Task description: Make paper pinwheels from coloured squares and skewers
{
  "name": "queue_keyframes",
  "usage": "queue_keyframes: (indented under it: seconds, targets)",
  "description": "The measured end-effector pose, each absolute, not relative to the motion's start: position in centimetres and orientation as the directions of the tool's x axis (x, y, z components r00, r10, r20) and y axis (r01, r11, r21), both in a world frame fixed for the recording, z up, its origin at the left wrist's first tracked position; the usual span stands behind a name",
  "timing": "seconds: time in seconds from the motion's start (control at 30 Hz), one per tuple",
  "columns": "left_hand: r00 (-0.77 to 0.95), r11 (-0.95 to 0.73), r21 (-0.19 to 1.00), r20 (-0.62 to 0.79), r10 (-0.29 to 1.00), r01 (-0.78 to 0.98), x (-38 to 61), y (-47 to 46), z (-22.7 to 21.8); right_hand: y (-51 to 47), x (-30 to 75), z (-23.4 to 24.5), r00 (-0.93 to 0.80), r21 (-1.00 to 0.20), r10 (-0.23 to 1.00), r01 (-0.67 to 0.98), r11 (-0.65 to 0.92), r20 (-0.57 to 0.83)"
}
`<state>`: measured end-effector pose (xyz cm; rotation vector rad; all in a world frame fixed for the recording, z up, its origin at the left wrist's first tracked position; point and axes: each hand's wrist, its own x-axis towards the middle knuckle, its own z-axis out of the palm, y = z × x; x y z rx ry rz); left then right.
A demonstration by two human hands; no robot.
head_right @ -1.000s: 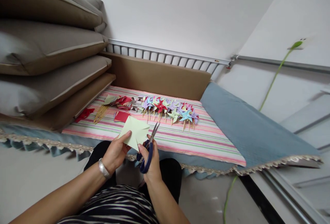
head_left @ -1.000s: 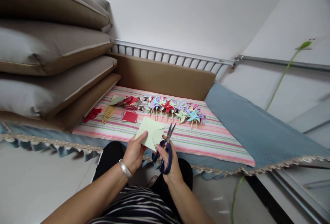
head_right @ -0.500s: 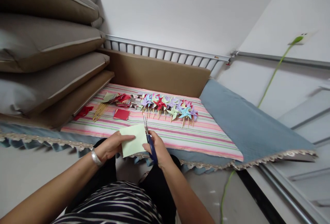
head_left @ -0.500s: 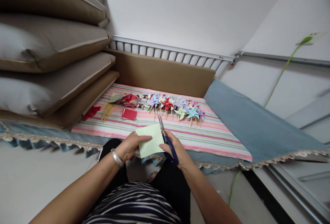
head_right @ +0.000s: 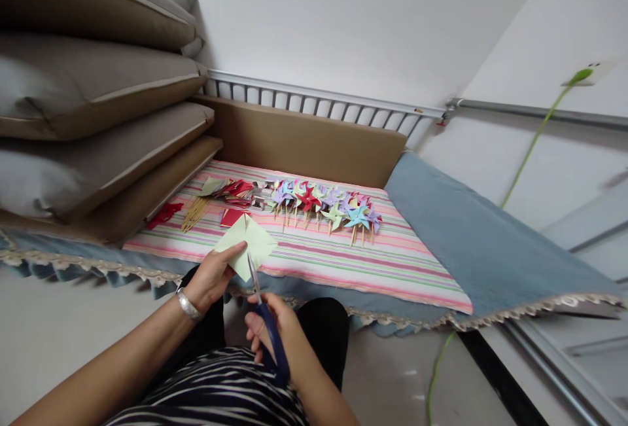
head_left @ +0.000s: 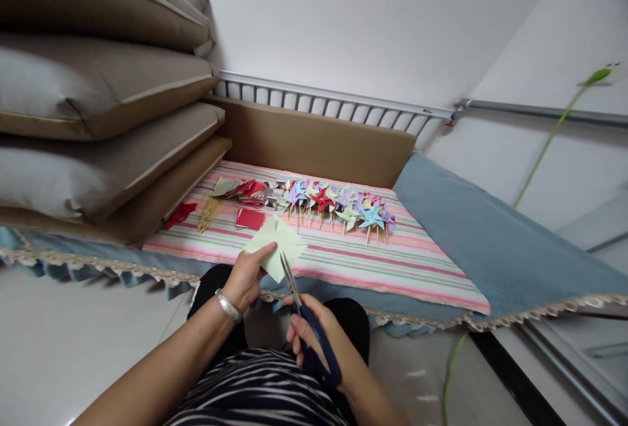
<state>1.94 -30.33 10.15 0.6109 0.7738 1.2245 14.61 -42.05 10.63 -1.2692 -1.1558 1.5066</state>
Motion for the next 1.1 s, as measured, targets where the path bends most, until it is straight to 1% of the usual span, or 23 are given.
queue_keyframes:
  seconds: [0.17, 0.4, 0.77, 0.93, 1.1]
  targets:
    - [0.179, 0.249, 0.756, -0.175, 0.968, -0.605, 2.1, -30.7, 10.3, -42.3, 14.2, 9.8, -0.158, -0.963, 0.957, -0.080, -0.257, -0.242]
    - [0.194, 0.252, 0.751, -0.167, 0.967, -0.610, 2.1, -30.7, 10.7, -42.1, 14.6, 9.5, -0.197, -0.953, 0.939, -0.062, -0.298, -0.281]
    - [0.184, 0.252, 0.732, -0.174, 0.968, -0.633, 2.5, -30.8, 10.9, -42.0, 14.7, 10.2, -0.143, -0.969, 0.960, -0.018, -0.247, -0.242]
    - [0.146, 0.234, 0.720, -0.184, 0.972, -0.654, 2.7, -31.0, 11.1, -41.8, 14.7, 9.8, -0.121, -0.970, 0.963, -0.009, -0.245, -0.242]
    - [0.143, 0.239, 0.718, -0.193, 0.971, -0.654, 2.8, -31.1, 11.1, -41.7, 14.9, 9.3, -0.114, -0.965, 0.958, 0.008, -0.263, -0.262]
